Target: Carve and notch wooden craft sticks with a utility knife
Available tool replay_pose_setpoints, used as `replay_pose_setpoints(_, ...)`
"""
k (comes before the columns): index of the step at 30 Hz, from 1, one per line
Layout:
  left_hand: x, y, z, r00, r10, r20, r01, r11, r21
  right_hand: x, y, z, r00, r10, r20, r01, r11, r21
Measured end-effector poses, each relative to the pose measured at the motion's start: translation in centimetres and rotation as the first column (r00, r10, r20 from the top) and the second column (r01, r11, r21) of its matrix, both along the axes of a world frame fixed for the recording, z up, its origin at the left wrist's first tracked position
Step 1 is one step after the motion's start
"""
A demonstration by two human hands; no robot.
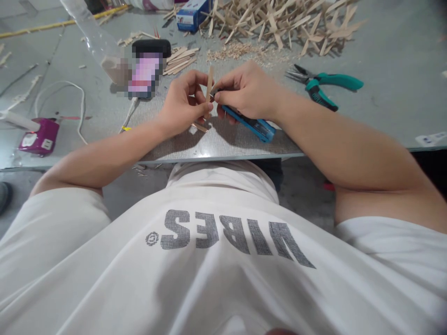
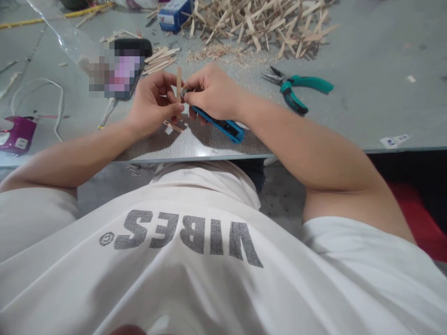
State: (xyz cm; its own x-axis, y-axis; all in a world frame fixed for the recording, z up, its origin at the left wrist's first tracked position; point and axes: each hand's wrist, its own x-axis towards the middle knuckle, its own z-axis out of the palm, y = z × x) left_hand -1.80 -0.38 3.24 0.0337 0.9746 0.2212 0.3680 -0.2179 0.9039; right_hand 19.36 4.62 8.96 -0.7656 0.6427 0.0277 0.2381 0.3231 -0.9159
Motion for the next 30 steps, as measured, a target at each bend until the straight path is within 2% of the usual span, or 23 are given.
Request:
replay_pose_setpoints(3,-0.1,0.1,-0.3,0.999,-0.006,-0.043,0.005,1.000,-0.014,-0.1,-0.1,0.0,1.000,-0.026,0.003,0.026,1.000,-0.009)
replay_pose_setpoints(7,-0.1,0.3,-0.6,1.000,0.009,-0.011,-0.009,1.000,0.028,-0.2,-0.1,-0.2,0.999,-0.039,-0.001,0.039,0.999,-0.014)
replay_pose_setpoints(10,0.0,0.1,-0.4,1.000,0.002,-0.030,-0.002,1.000,0.007,-0.3,0.0,-0.5,0.999,-0.035,-0.023,0.034,0.999,-0.015)
replay_pose_setpoints(16,0.6,-0.3,-0.1,0.998,0.001,0.060,-0.007,0.995,0.099,-0.2,-0.1,-0.6,0.999,-0.048,-0.021,0.048,0.998,-0.028)
replay_pose_setpoints(20,0.2,-0.3,-0.8,0.990,0.091,-0.106,-0.084,0.994,0.072,-0.4,-0.5,-0.4,0.997,-0.081,0.021,0.081,0.997,-0.002)
replay_pose_setpoints(25,-0.1,-0.5,-1.6,0.971,0.119,-0.205,-0.069,0.969,0.236,-0.5,-0.3,-0.7,0.991,-0.109,0.074,0.107,0.994,0.032)
replay_pose_setpoints(30,0.2,-1.1,-1.0,0.896,0.161,-0.413,-0.043,0.959,0.280,-0.4,0.1,-1.2,0.989,-0.063,0.135,0.054,0.996,0.068)
